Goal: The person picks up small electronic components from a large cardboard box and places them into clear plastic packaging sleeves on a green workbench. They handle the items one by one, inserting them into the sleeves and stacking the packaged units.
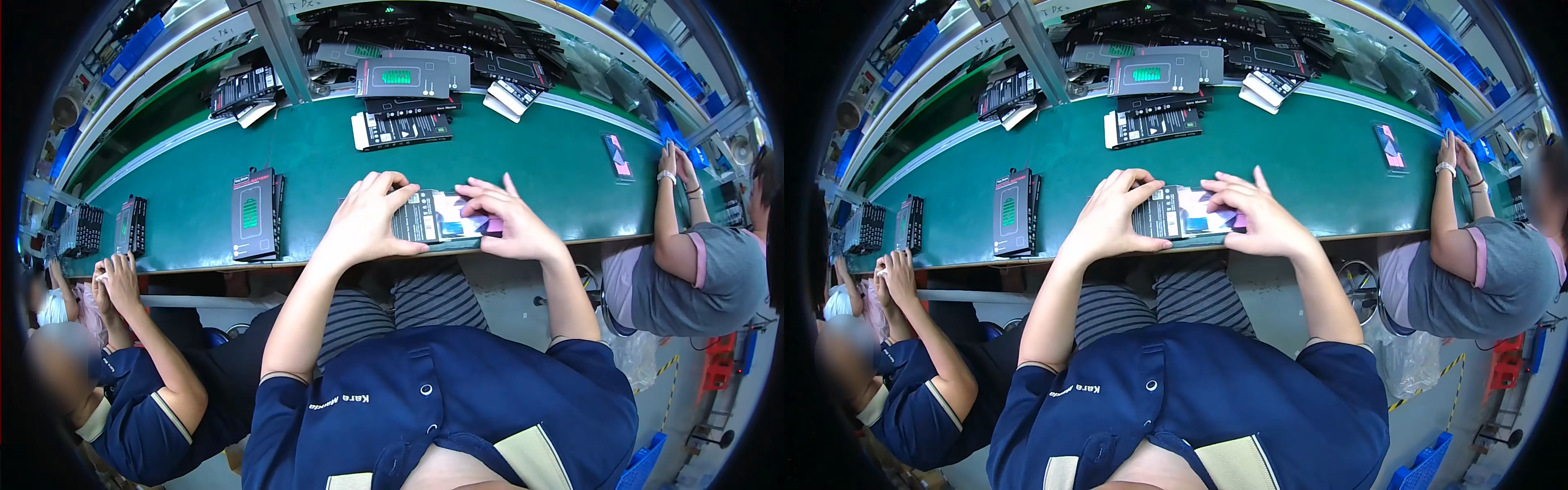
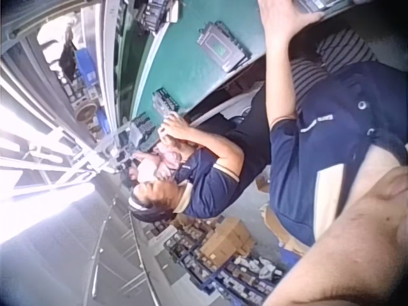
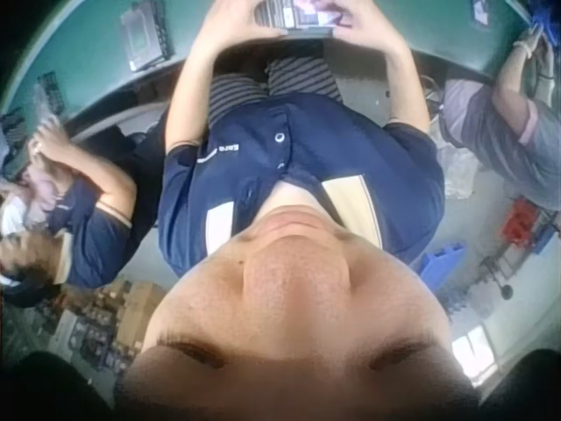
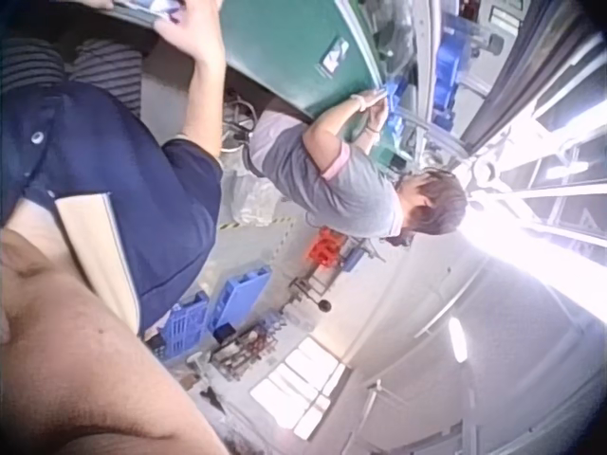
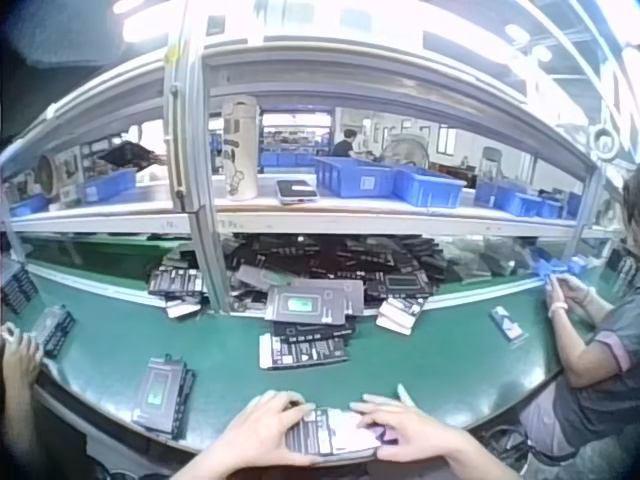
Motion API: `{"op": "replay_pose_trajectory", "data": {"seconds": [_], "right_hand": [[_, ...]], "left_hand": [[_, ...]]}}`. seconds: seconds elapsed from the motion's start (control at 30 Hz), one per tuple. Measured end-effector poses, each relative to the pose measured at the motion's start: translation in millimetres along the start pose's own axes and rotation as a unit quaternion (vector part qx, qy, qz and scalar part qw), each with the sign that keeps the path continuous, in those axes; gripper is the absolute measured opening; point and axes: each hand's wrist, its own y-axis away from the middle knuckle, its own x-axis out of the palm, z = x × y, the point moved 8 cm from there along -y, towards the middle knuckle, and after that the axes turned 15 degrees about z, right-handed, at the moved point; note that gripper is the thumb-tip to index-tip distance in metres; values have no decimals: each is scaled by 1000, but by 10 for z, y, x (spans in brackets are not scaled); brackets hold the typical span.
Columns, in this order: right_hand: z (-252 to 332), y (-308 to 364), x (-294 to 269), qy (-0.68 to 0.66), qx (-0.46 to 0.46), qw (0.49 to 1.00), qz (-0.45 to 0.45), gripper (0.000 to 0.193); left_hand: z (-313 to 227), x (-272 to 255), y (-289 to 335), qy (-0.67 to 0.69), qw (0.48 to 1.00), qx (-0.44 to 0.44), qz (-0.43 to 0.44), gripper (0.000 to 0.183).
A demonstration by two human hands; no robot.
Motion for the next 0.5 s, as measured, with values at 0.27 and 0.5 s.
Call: {"op": "replay_pose_trajectory", "data": {"seconds": [0.27, 0.5], "right_hand": [[379, -266, 27, -428, -271, 822, -259, 60], [757, -602, -110, -651, -215, 699, -203, 33]], "left_hand": [[-110, -81, -102, 95, 994, -52, -17, 82], [-67, -197, 266, 348, 825, 76, -440, 63]]}}
